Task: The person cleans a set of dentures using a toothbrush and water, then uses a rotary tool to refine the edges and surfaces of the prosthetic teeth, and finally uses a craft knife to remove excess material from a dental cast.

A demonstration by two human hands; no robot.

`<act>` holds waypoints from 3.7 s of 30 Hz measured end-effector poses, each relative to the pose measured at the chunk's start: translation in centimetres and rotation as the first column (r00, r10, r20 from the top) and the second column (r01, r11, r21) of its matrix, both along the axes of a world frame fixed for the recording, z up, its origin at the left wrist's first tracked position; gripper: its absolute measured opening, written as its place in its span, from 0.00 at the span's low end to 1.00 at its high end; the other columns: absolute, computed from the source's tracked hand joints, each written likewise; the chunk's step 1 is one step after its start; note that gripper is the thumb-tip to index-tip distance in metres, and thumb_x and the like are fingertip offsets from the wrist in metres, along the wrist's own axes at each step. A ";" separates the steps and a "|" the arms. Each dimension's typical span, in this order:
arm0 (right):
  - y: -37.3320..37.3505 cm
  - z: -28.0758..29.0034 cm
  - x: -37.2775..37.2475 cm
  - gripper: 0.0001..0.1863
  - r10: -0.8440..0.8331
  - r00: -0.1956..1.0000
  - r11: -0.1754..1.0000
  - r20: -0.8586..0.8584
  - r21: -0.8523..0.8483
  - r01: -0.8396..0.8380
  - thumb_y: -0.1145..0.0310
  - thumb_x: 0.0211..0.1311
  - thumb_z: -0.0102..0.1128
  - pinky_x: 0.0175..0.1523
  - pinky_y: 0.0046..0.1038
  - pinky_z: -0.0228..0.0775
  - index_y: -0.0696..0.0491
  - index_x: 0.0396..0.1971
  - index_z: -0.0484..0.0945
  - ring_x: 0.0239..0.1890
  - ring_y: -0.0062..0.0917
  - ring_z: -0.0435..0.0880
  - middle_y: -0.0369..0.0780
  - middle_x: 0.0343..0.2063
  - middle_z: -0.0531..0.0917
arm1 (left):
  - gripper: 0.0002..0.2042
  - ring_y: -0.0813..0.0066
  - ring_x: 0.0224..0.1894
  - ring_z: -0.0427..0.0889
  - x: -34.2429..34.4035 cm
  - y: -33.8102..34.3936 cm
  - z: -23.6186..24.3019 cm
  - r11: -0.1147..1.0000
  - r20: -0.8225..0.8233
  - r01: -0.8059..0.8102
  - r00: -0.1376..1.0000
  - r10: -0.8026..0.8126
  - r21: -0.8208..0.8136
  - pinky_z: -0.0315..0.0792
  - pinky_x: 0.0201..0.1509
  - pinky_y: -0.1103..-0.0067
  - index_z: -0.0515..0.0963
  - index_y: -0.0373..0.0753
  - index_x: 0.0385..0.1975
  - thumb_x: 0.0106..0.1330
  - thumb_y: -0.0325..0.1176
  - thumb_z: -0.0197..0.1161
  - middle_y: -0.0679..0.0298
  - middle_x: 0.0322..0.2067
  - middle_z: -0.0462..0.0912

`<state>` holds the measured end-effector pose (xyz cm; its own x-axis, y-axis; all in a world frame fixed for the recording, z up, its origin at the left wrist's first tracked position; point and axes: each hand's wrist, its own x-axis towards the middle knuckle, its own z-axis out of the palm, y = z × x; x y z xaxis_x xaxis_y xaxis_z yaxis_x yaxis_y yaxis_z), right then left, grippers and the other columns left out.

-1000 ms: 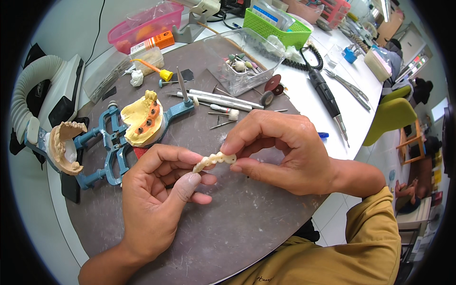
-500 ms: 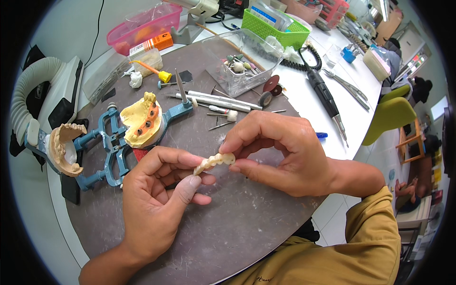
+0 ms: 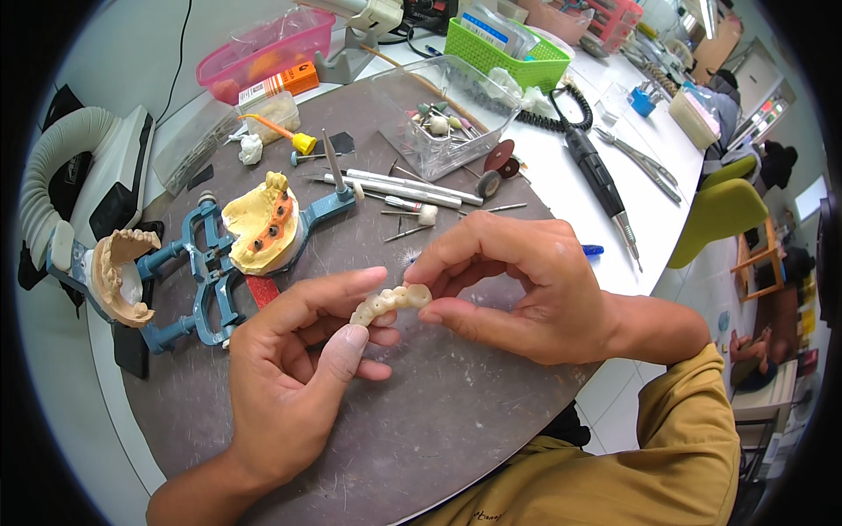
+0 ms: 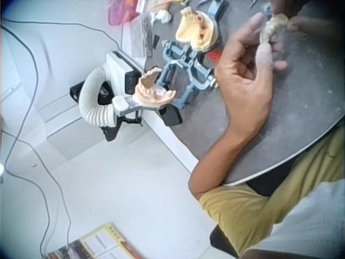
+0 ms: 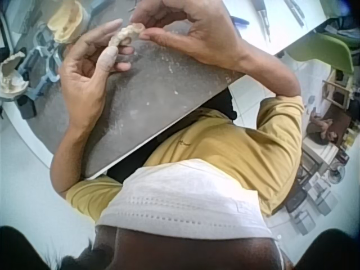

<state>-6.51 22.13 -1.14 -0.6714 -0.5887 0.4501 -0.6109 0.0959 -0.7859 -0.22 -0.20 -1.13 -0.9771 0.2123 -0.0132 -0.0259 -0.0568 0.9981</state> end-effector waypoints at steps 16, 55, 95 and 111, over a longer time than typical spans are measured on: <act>0.2 0.8 0.0 0.08 0.068 0.903 0.998 0.424 -0.032 -0.060 0.74 0.67 0.64 0.39 0.19 0.81 0.63 0.40 0.80 0.35 0.18 0.87 0.41 0.31 0.87 | 0.15 0.71 0.44 0.85 0.2 -0.2 -0.3 0.999 0.005 0.050 0.999 -0.050 -0.014 0.83 0.42 0.78 0.77 0.28 0.54 0.78 0.32 0.50 0.54 0.46 0.83; 0.2 -0.1 -0.2 0.11 0.033 0.992 0.998 0.119 0.051 -0.039 0.80 0.61 0.66 0.51 0.26 0.83 0.62 0.44 0.81 0.44 0.25 0.88 0.42 0.41 0.85 | 0.15 0.73 0.47 0.84 0.3 0.2 -0.2 1.000 -0.019 0.015 1.000 -0.016 -0.019 0.83 0.48 0.78 0.75 0.29 0.55 0.69 0.21 0.58 0.56 0.48 0.81; 6.3 0.4 1.3 0.12 -0.184 0.849 0.822 -0.496 0.396 0.410 0.75 0.59 0.66 0.34 0.30 0.77 0.53 0.43 0.81 0.32 0.32 0.83 0.40 0.33 0.80 | 0.13 0.68 0.44 0.87 -0.8 -0.4 0.1 0.981 0.195 -0.065 0.980 0.028 0.182 0.85 0.46 0.78 0.70 0.34 0.54 0.73 0.28 0.57 0.57 0.42 0.81; 5.2 3.5 1.5 0.10 0.044 0.986 0.826 -0.163 0.561 0.056 0.70 0.65 0.62 0.29 0.35 0.74 0.53 0.46 0.82 0.25 0.34 0.82 0.40 0.30 0.79 | 0.12 0.84 0.34 0.76 -0.6 -0.2 -0.2 0.998 0.118 -0.005 0.993 -0.003 0.067 0.70 0.38 0.87 0.74 0.31 0.54 0.75 0.29 0.56 0.65 0.39 0.79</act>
<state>-5.04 27.33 2.39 -0.6234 -0.7685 0.1445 -0.7216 0.4941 -0.4849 -0.82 -0.40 -1.35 -0.9698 0.2154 -0.1142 -0.1430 -0.1233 0.9820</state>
